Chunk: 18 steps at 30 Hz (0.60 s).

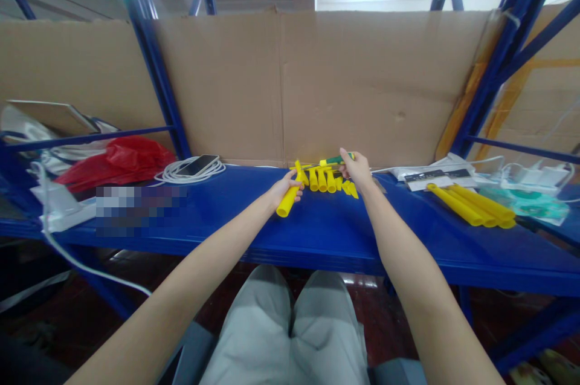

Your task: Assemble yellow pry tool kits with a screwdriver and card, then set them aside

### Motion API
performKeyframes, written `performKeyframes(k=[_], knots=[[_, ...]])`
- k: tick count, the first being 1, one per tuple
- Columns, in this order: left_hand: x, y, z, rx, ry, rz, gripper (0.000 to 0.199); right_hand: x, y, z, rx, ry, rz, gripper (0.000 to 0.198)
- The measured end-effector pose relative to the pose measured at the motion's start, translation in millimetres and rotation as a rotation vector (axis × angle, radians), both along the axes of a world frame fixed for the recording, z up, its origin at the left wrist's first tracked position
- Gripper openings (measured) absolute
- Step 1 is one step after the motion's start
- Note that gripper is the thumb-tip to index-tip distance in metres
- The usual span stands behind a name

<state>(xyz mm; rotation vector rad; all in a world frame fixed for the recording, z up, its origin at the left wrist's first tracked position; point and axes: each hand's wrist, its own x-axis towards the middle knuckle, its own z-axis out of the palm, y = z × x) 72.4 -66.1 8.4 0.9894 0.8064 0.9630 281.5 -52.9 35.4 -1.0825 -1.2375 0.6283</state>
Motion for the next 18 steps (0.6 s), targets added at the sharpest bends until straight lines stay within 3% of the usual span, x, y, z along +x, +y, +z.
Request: performKeyframes(k=[5,13,18], knots=[[1,-5,3.8,-0.005,0.016,0.038,0.083,-1,-5,1,-0.088,0.031,0.022,0.049],[1,-10,7.5,-0.022,-0.002,0.047,0.077,1,-13,12,-0.115,0.233,0.307,0.035],[0,-7,7.0,-0.049,-0.017,0.045,0.075,-2,-9,10,-0.094,0.217,0.248,0.034]])
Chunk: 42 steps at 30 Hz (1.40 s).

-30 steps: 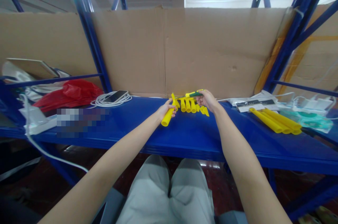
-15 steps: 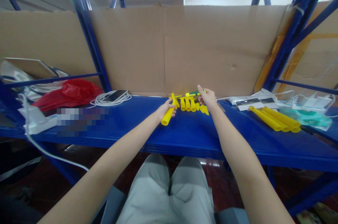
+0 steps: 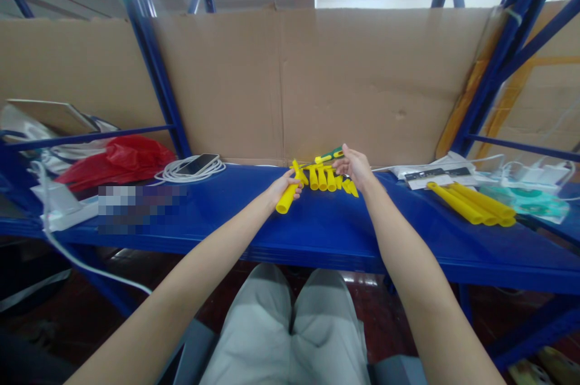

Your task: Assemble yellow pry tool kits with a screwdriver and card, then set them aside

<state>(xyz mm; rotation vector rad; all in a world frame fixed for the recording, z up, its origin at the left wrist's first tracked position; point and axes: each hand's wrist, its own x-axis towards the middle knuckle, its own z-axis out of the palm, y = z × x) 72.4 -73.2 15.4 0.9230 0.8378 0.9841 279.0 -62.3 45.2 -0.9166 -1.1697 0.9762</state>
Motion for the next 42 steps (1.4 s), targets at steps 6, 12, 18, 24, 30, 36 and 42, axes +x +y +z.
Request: performKeyframes(k=[6,12,18,24,30,36,42], knots=[[-1,2,-0.5,-0.021,-0.016,-0.021,0.073,-4,2,-2,0.056,-0.061,-0.086,0.03],[-1,-1,2.4,-0.02,-0.006,-0.032,0.071,-5,-2,2,0.004,-0.064,-0.121,0.011],[-2,1,1.9,-0.019,-0.026,-0.069,0.07,1,3,-1,0.023,-0.106,-0.088,0.009],[-1,-2,3.0,-0.014,-0.028,-0.055,0.069,4,2,-3,0.019,-0.128,-0.098,0.031],[0,-5,5.4,-0.023,0.002,-0.045,0.069,-1,-1,-2,-0.015,-0.116,-0.179,0.031],[-2,2,1.7,-0.024,-0.011,-0.062,0.071,2,0,-1,0.002,-0.096,-0.089,0.005],[-4,4,-0.3,-0.049,-0.033,-0.054,0.062,7,0,0,0.013,-0.081,0.063,0.019]])
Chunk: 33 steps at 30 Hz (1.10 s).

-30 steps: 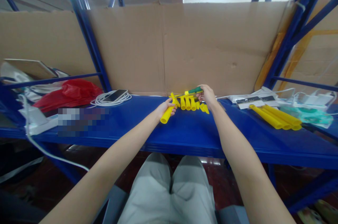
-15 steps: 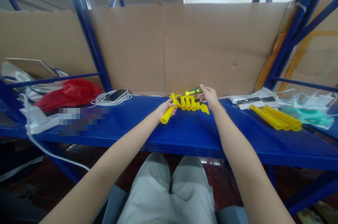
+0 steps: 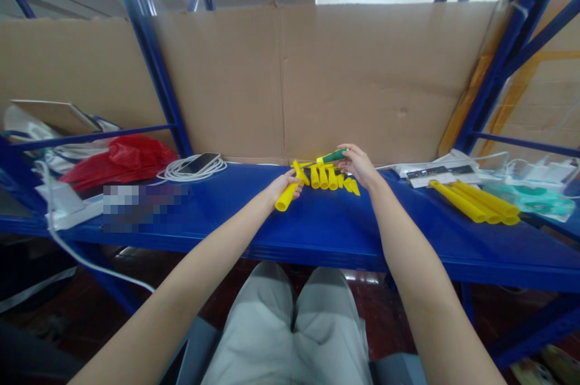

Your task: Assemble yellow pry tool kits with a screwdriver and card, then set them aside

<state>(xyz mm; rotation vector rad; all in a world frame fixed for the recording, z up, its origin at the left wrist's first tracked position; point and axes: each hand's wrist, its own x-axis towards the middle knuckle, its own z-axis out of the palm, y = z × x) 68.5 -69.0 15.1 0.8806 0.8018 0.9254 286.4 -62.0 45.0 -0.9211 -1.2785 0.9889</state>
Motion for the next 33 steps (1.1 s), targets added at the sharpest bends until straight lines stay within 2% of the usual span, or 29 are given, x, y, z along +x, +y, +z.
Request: performKeyframes(k=[10,16,20,24,29,33], knots=[[-4,7,-2.9,0.011,-0.013,-0.07,0.048,6,-15,5,0.004,-0.034,0.094,0.034],[-5,12,-6.2,0.018,-0.053,-0.121,0.056,8,-17,5,0.015,-0.089,0.01,0.032],[-5,15,-8.4,0.023,-0.058,-0.15,0.06,10,-6,-1,-0.003,-0.153,-0.135,0.003],[-4,11,-6.9,0.021,-0.033,-0.123,0.058,4,0,-4,-0.018,-0.181,-0.24,0.028],[-4,9,-4.8,0.01,-0.021,-0.113,0.055,-5,-3,-1,-0.039,-0.138,-0.279,0.029],[-4,9,-5.2,0.003,-0.029,-0.113,0.062,-5,-7,2,-0.061,-0.108,-0.259,0.028]])
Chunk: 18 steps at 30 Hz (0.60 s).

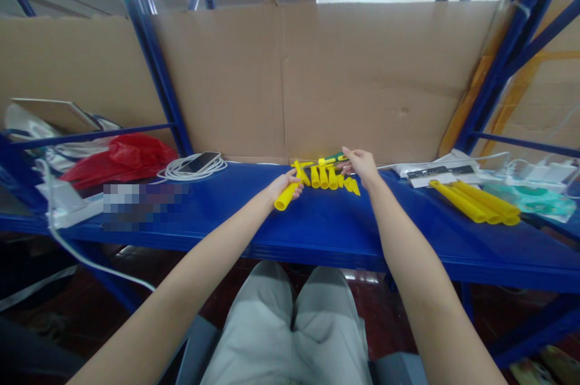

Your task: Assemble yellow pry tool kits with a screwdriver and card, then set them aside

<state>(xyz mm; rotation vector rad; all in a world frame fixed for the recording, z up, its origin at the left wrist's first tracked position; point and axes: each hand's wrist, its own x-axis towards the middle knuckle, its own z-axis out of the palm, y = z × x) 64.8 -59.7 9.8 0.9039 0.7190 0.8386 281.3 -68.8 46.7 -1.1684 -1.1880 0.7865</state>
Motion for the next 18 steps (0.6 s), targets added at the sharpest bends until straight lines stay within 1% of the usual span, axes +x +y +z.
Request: performKeyframes(k=[5,8,11,14,16,18], knots=[[0,1,-2.2,-0.01,0.005,-0.014,0.074,1,0,0,0.036,0.032,0.029,0.029],[0,2,-3.1,-0.015,-0.02,-0.026,0.077,2,1,0,0.063,0.044,0.048,0.03],[-1,2,-1.9,-0.007,0.016,-0.015,0.076,4,1,0,0.057,0.045,0.101,0.024],[-2,2,-0.1,0.013,0.059,0.003,0.072,8,-1,0,0.047,0.03,0.205,0.017],[-2,2,0.2,0.026,0.048,-0.001,0.069,10,-3,0,0.048,0.015,0.266,0.016],[-3,3,-0.3,0.031,0.016,-0.009,0.064,12,-5,0,0.057,0.007,0.294,0.017]])
